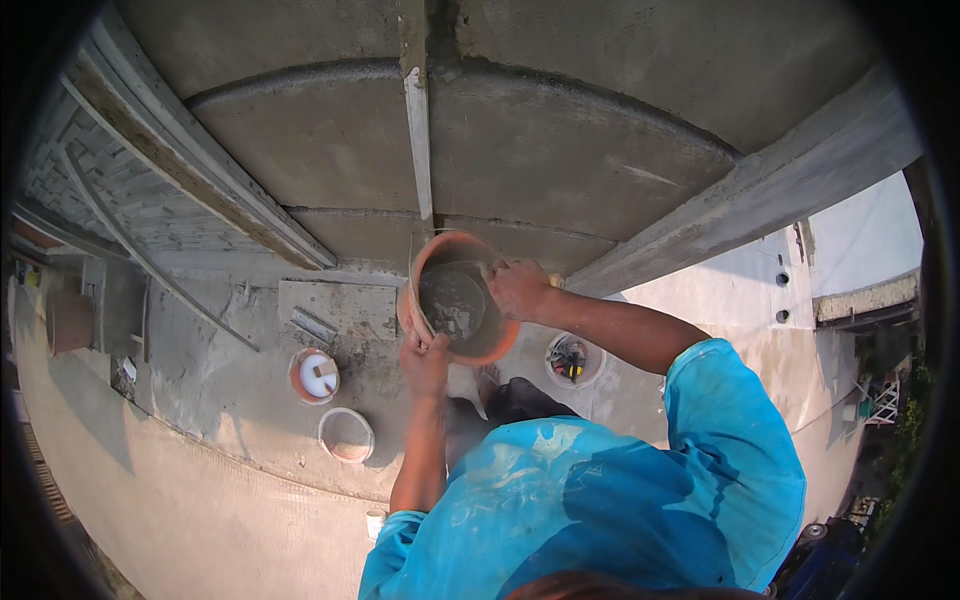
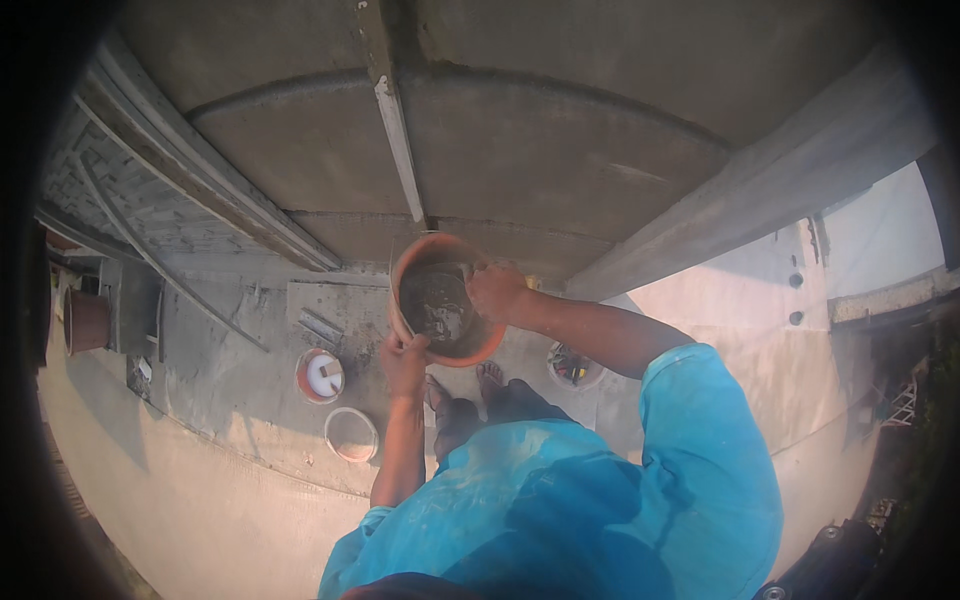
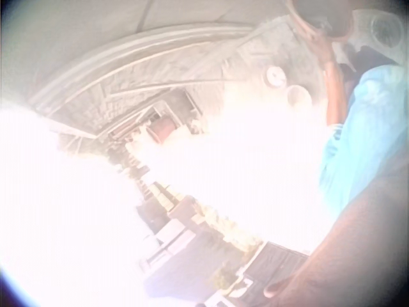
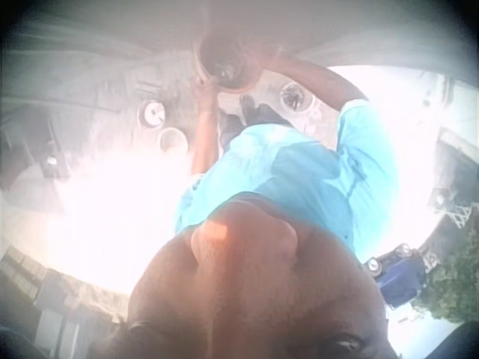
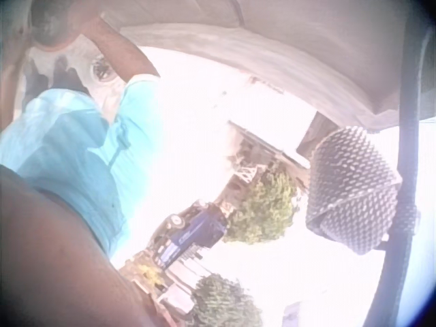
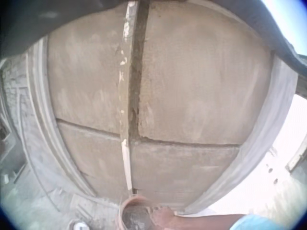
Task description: The person scoops cement from a bucket using a trowel and applies it to a concrete ceiling. They repeatedly dip the trowel into the bucket and spread the cement onto the ceiling surface.
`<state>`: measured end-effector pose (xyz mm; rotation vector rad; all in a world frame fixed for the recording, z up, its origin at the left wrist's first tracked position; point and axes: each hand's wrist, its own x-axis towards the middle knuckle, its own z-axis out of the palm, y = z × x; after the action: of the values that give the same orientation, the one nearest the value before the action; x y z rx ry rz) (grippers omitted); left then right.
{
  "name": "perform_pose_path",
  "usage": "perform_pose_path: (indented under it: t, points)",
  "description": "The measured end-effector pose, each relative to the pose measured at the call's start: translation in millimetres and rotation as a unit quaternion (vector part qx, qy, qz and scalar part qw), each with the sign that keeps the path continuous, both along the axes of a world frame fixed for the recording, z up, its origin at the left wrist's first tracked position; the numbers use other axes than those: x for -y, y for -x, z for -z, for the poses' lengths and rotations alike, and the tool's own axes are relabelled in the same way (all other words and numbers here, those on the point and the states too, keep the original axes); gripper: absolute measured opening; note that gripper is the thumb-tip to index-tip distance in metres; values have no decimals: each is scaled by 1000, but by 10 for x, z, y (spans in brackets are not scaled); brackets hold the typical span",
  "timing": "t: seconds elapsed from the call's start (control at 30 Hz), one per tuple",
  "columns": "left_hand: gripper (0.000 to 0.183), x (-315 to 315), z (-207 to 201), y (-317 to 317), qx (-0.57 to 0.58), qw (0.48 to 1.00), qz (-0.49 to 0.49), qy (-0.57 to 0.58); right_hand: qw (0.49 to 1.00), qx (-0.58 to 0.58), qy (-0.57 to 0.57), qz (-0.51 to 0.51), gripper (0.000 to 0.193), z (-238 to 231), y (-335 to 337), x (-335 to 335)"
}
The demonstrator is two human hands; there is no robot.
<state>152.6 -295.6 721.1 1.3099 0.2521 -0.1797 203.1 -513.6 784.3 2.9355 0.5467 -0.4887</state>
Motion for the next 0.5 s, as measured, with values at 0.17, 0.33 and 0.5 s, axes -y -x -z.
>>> perform_pose_path:
  t: [0.17,0.33,0.5]
  points:
    - [29,91,231,178,20,997,-21,-68,979,-196,-13,46,32,250,172,128]
    - [25,145,79,291,-10,998,-32,-46,986,-71,-144,47,24,58,345,81]
    - [25,266,353,423,-42,996,-46,-70,967,-250,-17,-45,32,528,396,220]
